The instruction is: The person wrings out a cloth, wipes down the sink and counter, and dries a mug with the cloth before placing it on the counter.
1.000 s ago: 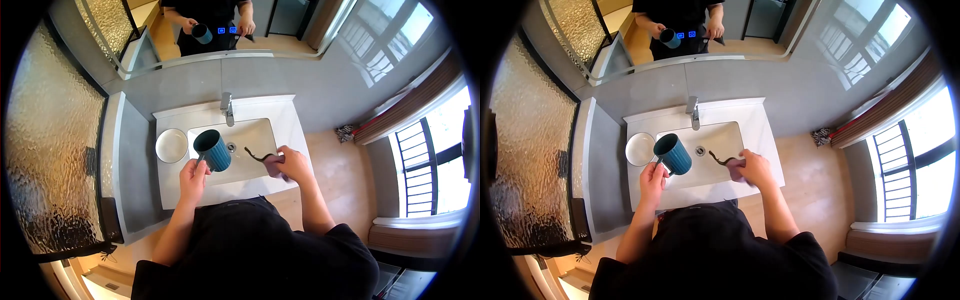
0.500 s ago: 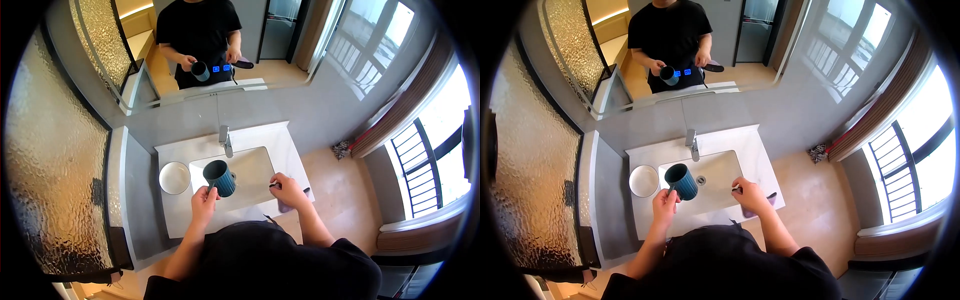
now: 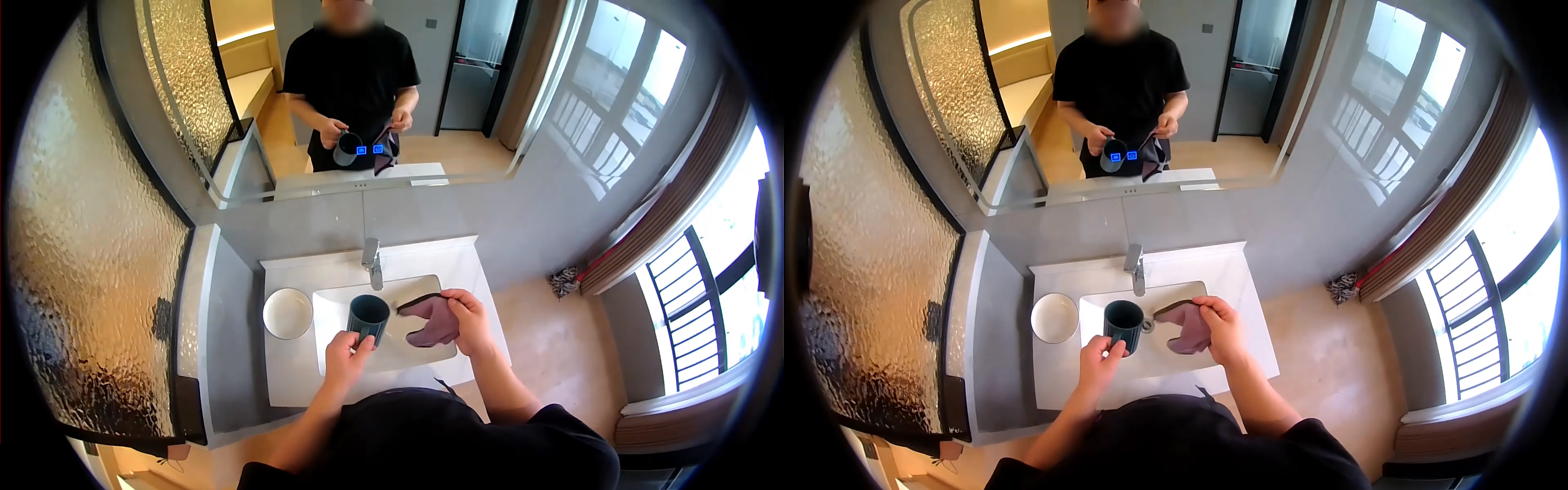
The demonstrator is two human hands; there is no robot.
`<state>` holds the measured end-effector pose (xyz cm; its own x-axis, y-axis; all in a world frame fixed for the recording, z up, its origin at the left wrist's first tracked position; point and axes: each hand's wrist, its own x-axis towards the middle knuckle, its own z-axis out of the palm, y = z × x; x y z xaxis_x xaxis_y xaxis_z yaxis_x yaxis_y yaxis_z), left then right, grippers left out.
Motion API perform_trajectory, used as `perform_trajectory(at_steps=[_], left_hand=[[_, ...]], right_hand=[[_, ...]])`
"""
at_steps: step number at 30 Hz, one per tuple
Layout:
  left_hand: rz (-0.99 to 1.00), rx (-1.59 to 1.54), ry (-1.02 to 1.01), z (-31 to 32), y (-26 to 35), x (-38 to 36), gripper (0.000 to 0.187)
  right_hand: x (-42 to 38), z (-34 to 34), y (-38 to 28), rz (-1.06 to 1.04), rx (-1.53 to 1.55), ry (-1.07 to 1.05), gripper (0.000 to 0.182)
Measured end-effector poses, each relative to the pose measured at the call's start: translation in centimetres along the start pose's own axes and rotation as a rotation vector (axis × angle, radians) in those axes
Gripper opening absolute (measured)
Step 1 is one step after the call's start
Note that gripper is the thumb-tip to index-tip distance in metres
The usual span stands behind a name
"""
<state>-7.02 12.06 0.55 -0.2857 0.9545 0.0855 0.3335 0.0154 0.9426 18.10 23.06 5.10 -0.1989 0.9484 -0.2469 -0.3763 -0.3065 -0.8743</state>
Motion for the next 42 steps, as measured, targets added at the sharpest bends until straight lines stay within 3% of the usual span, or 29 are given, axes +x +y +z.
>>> perform_trajectory(at_steps=[2,4,6,7,10,13,15,16,17,19,23,25,27,29,30,32,34,35,36,37,38,39,40,41,42], left_hand=[[0.127,0.031,0.05,0.2,0.3,0.4,0.021],[-0.054,-0.227,-0.034,0.5,1.0,0.3,0.021],[-0.062,-0.326,-0.05,1.0,0.7,0.0,0.021],[-0.065,-0.426,-0.063,1.2,0.6,0.1,0.021],[-0.092,-0.343,-0.063,1.3,1.4,0.0,0.017],[-0.087,-0.443,-0.101,2.3,2.3,0.3,0.019],[-0.073,-0.43,-0.124,2.8,2.4,0.4,0.017],[-0.064,-0.466,-0.106,3.0,2.5,0.4,0.016],[-0.055,-0.505,-0.083,3.2,2.6,0.4,0.016],[-0.076,-0.512,-0.064,3.0,1.9,-0.2,0.018],[-0.104,-0.61,-0.063,1.9,2.9,0.2,0.02],[-0.116,-0.581,-0.183,1.8,2.7,0.0,0.021],[-0.135,-0.477,-0.16,1.8,2.6,-0.5,0.021],[-0.155,-0.653,-0.269,2.2,2.9,0.4,0.02],[-0.099,-0.639,-0.254,1.9,3.9,0.8,0.016],[0.313,-0.127,0.044,-0.3,6.2,2.5,0.012],[0.516,-0.034,0.22,-5.5,10.4,3.7,0.012],[0.748,0.101,0.307,-9.2,14.8,3.9,0.013],[0.819,0.036,0.489,-10.9,18.2,3.0,0.005],[0.966,0.094,0.551,-14.1,22.2,2.6,0.019],[1.118,0.093,0.366,-17.5,26.6,1.2,0.035],[1.133,-0.09,-0.183,-22.7,30.8,-0.4,0.051],[0.998,-0.112,-0.631,-27.3,34.3,-1.9,0.067],[1.251,-0.02,-0.299,-23.1,36.1,-1.8,0.078],[1.376,0.053,-0.075,-20.3,37.3,-1.5,0.077]], right_hand=[[0.4,0.5,-0.5,-0.038,0.073,-0.017,0.023],[0.3,1.0,-1.1,-0.068,0.143,-0.03,0.025],[-0.2,1.9,-2.3,-0.087,0.297,-0.095,0.037],[-0.8,2.5,-3.0,-0.09,0.295,-0.1,0.037],[-1.9,3.2,-3.3,-0.256,0.014,-0.283,0.058],[-2.4,5.8,-2.9,-0.537,-0.264,-0.597,0.055],[-2.2,6.7,-3.5,-0.638,-0.898,-0.628,0.049],[-1.3,6.6,-2.7,-0.93,-1.031,-0.605,0.039],[-0.6,6.5,-2.5,-0.931,-1.031,-0.615,0.039],[-0.1,6.1,-2.2,-1.132,-1.012,-0.567,0.035],[0.4,4.8,-1.3,-1.101,-1.122,-0.546,0.037],[1.6,3.8,-0.1,-1.106,-1.077,-0.606,0.032],[2.1,2.8,1.0,-1.168,-1.083,-0.594,0.033],[2.2,2.9,1.3,-1.156,-1.013,-0.565,0.033],[2.0,2.3,1.7,-1.12,-0.951,-0.473,0.036],[1.7,1.4,1.6,-1.078,-0.873,-0.292,0.038],[1.4,0.7,0.8,-1.072,-0.875,-0.247,0.031],[1.3,0.3,0.4,-1.063,-0.867,-0.221,0.026],[1.2,-0.1,-0.1,-1.063,-0.882,-0.26,0.025],[1.1,-0.6,-0.1,-1.052,-0.913,-0.28,0.025],[0.9,-0.5,-0.6,-1.044,-0.923,-0.3,0.026],[0.6,-0.2,-0.9,-1.041,-0.926,-0.317,0.026],[0.3,-0.2,-1.0,-1.037,-0.935,-0.274,0.026],[0.0,0.0,-0.8,-1.029,-0.917,-0.3,0.027],[0.1,0.1,-1.0,-1.031,-0.895,-0.344,0.028]])
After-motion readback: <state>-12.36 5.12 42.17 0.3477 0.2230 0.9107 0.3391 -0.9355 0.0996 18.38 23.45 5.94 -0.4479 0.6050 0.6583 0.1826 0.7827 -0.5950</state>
